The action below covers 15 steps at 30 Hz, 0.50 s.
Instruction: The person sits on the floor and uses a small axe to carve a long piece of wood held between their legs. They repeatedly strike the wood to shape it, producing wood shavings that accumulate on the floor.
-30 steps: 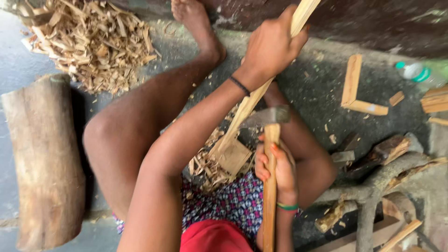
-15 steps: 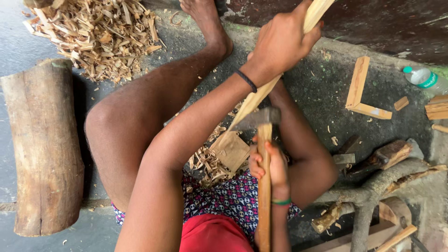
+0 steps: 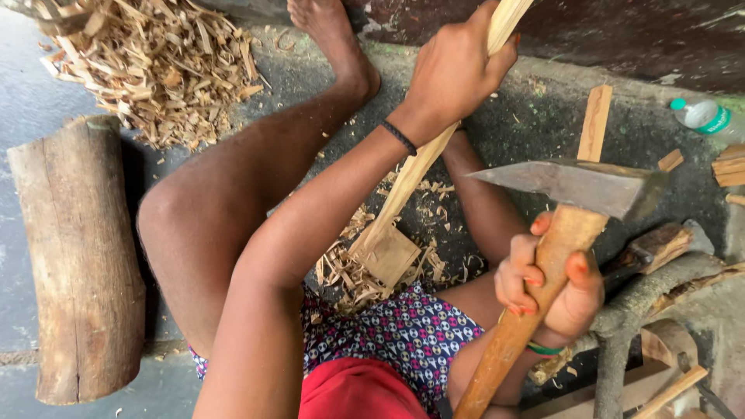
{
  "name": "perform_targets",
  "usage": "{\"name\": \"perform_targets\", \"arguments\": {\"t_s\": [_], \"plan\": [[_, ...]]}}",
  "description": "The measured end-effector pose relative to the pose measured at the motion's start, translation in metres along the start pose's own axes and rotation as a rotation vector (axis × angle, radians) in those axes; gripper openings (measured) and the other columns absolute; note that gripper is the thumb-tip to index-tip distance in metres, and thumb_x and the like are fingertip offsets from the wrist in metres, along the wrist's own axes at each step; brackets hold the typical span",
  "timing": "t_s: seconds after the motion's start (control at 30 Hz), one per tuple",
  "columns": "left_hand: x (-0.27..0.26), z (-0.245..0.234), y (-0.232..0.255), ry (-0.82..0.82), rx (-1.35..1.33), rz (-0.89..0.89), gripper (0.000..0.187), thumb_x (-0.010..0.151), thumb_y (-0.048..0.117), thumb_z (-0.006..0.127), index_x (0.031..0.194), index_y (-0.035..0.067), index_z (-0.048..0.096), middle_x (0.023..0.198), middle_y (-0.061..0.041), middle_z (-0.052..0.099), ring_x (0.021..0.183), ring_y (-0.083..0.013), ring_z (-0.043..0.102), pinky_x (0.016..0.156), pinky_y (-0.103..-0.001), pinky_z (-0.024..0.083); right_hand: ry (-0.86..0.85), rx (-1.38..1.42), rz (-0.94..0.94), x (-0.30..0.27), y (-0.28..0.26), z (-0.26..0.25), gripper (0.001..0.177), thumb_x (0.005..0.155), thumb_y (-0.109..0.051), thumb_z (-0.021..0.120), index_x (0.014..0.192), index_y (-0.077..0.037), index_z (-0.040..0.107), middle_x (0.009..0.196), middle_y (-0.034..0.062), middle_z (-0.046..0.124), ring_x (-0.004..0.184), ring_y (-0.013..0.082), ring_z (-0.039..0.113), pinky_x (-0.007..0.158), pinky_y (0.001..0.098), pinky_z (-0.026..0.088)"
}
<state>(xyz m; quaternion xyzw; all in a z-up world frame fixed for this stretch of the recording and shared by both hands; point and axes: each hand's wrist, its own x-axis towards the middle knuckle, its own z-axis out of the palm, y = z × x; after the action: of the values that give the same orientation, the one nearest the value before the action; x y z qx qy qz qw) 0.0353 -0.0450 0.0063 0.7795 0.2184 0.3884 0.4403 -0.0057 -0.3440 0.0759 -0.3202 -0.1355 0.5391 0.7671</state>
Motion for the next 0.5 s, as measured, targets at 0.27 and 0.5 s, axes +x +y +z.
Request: {"name": "perform_targets", "arguments": {"t_s": [0.27, 0.5], "plan": [[0.001, 0.006, 0.0, 0.024, -0.006, 0.026, 0.048, 0.089, 0.035, 0.07, 0.124, 0.006, 0.057, 0.081, -0.022, 0.073, 0.077, -0.0437, 0.071, 0.07, -0.054, 0.057, 0.342, -0.061, 0.379, 0.006, 0.134, -0.066, 0.043, 0.1, -0.04, 0.058, 0.125, -0.005, 0.053, 0.072, 0.0034, 0.049, 0.041, 0.0112, 0.043, 0.037, 0.0265, 0.04], [0.002, -0.002, 0.0, 0.002, 0.032, -0.001, 0.041, 0.09, 0.033, 0.07, 0.122, 0.009, 0.061, 0.081, -0.021, 0.073, 0.078, -0.0434, 0.071, 0.071, -0.052, 0.058, 0.285, -0.049, 0.26, -0.016, 0.093, -0.042, 0.046, 0.099, -0.035, 0.061, 0.13, -0.004, 0.05, 0.077, 0.0053, 0.049, 0.047, 0.0126, 0.045, 0.04, 0.0274, 0.041]]}}
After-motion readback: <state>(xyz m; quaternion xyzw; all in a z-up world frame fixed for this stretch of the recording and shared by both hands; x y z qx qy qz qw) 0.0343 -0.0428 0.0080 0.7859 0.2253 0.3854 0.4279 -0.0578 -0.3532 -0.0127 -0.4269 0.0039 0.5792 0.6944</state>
